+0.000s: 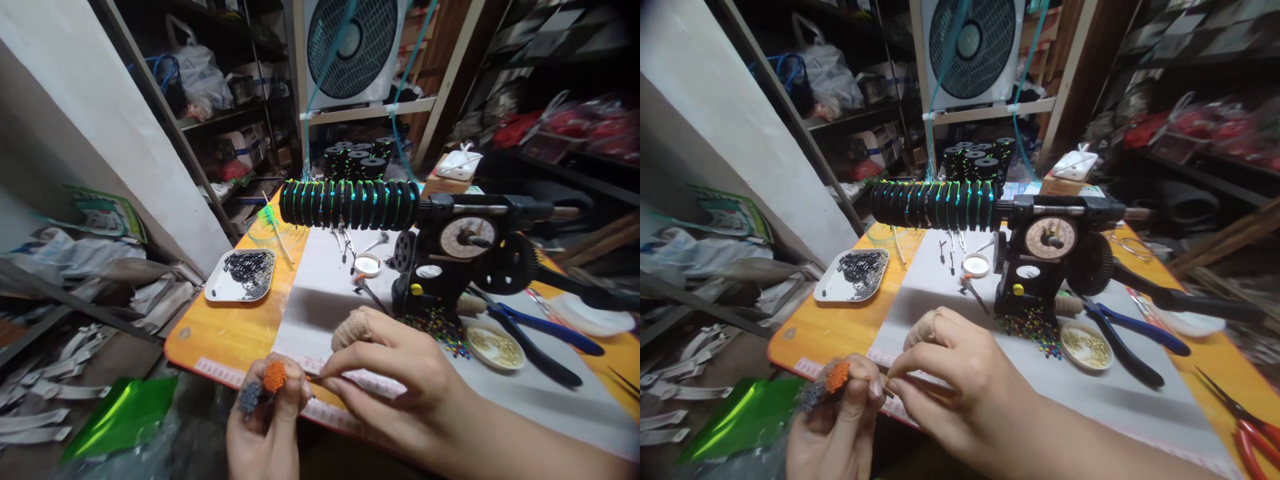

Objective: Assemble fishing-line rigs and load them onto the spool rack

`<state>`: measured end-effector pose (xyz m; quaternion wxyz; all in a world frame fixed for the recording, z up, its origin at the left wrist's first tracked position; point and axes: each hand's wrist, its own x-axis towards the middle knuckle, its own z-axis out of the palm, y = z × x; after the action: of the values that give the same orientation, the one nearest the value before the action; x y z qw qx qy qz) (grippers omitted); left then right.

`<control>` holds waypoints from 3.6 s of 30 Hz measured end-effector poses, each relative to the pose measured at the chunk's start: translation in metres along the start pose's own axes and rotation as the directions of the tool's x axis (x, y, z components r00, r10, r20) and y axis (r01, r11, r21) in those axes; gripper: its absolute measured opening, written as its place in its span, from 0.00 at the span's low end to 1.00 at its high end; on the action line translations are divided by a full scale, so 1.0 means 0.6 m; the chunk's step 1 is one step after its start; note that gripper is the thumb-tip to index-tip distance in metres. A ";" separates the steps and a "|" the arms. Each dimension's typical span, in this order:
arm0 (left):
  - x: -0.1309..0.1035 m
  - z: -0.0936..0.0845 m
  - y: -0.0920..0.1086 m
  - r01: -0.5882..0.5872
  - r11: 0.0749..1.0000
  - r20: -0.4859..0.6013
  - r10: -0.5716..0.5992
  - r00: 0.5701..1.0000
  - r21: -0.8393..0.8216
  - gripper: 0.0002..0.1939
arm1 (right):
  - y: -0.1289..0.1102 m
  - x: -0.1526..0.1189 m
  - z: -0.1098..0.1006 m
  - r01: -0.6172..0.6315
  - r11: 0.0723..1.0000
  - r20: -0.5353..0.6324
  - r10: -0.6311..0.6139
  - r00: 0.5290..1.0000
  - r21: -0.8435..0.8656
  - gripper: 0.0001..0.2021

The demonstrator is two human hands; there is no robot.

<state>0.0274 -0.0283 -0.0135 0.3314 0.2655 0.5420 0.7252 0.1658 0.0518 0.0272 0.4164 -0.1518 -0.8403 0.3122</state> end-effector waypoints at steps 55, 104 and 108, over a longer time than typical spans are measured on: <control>-0.004 0.019 -0.004 0.336 0.936 0.157 -0.318 0.935 -0.103 0.18 | 0.014 0.003 -0.005 -0.082 0.994 -0.046 0.085 0.995 0.069 0.05; -0.011 0.014 0.005 0.160 0.914 0.159 -0.107 0.981 -0.372 0.19 | 0.004 -0.002 -0.004 0.060 0.985 0.093 -0.045 0.995 -0.160 0.04; -0.011 0.012 0.009 -0.023 0.948 0.099 0.057 0.993 -0.317 0.13 | 0.003 -0.002 -0.005 0.095 0.983 0.095 -0.080 0.992 -0.156 0.03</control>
<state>0.0357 -0.0299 -0.0066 0.3834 0.2585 0.3952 0.7937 0.1689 0.0537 0.0269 0.3787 -0.1337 -0.8861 0.2315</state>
